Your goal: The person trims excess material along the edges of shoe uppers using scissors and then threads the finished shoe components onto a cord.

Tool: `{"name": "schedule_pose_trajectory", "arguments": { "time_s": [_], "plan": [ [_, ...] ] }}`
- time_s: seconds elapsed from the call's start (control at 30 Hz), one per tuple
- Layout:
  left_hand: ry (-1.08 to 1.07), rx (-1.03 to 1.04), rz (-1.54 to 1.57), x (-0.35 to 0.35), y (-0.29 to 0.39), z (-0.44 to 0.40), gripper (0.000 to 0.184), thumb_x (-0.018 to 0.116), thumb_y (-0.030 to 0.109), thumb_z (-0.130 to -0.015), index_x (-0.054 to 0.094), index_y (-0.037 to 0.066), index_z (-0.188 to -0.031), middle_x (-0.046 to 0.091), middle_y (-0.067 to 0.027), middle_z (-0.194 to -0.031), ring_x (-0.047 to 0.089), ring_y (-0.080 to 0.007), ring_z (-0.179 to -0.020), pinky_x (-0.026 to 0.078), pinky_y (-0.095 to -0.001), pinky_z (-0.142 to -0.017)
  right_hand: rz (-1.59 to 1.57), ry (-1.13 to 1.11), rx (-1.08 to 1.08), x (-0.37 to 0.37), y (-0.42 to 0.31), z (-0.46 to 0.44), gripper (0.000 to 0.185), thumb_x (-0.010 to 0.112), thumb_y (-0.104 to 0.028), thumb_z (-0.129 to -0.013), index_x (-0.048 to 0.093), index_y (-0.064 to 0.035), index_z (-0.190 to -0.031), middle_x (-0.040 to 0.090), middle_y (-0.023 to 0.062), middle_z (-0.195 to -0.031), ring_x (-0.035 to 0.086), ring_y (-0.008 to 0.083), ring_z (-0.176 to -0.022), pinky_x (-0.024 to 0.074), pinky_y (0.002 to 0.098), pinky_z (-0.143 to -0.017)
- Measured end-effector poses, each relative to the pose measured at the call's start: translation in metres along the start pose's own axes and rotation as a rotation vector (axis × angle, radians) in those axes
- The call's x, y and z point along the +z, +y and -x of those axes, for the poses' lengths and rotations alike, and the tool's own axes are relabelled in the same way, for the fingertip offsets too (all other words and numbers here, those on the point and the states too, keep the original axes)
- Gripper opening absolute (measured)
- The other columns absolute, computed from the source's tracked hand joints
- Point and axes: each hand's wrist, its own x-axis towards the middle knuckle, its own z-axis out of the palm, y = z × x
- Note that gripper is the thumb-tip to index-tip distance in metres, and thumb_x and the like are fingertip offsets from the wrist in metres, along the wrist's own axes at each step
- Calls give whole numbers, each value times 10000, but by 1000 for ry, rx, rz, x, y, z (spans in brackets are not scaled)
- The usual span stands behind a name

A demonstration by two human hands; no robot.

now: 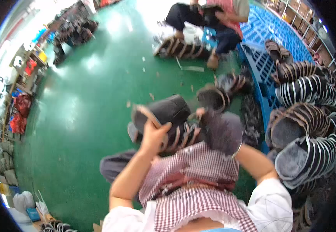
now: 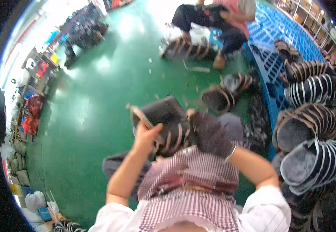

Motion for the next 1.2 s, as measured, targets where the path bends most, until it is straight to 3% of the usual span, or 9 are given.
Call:
{"name": "schedule_pose_trajectory", "arguments": {
  "time_s": [0.1,0.23,0.3,0.43,0.63,0.73,0.87,1.13,1.2],
  "plan": [
    [55,-335,496,54,24,-2,325,599,117,-843,468,35,-1129,561,-56,-1022,558,-189,-898,470,-350,-777,633,255,-529,3,-60,-1,599,612,-115,-732,377,-31,-1277,529,152,-890,544,354,-821,447,389,-725],
    [-124,-331,670,75,26,-11,254,578,117,-863,501,34,-1090,567,-50,-998,563,-176,-873,471,-328,-755,388,401,-536,-35,-56,-12,487,604,-29,-717,461,-36,-1182,572,138,-887,590,317,-768,486,359,-648],
    [-445,119,-103,74,22,-10,231,614,92,-830,541,36,-1042,583,-73,-979,564,-178,-900,471,-315,-769,400,428,-480,-55,-61,-6,448,586,5,-720,489,-45,-1153,598,142,-909,616,306,-779,496,350,-671],
    [1,1033,-839,90,41,-17,203,675,40,-697,608,29,-888,602,-106,-874,588,-263,-803,487,-336,-730,374,422,-352,-75,-52,13,405,596,1,-721,527,-66,-1115,615,160,-946,627,317,-827,496,362,-678],
    [-256,807,-726,104,10,-34,98,640,49,-716,616,43,-811,592,-98,-806,567,-272,-811,461,-365,-701,40,383,-214,-87,-3,28,384,595,-3,-715,534,-30,-1092,612,176,-943,614,324,-858,490,366,-695],
    [-527,566,-858,110,5,-37,81,646,92,-706,615,59,-773,564,-112,-786,553,-299,-791,452,-377,-688,568,288,-362,-107,0,20,284,454,-231,-918,527,-46,-1120,617,45,-924,595,180,-840,467,274,-719],
    [-513,537,-936,103,6,-15,118,662,60,-655,612,58,-762,552,-111,-812,539,-309,-834,445,-385,-715,-1173,187,222,-101,14,30,278,473,-240,-920,542,-31,-1090,591,27,-873,564,96,-766,474,229,-692],
    [-126,-187,-113,85,-16,4,118,549,119,-867,545,26,-796,479,-7,-638,441,-81,-559,361,-223,-515,-608,192,-77,-95,-1,16,413,651,-271,-806,525,-33,-1118,550,2,-832,501,69,-730,417,178,-646],
    [-77,-28,-202,87,-19,-2,171,504,158,-909,525,21,-808,447,27,-651,387,-34,-580,312,-218,-497,-611,291,-123,-89,-1,8,410,647,-255,-810,523,-34,-1131,548,-5,-843,495,63,-745,411,175,-649]
  ]
}}
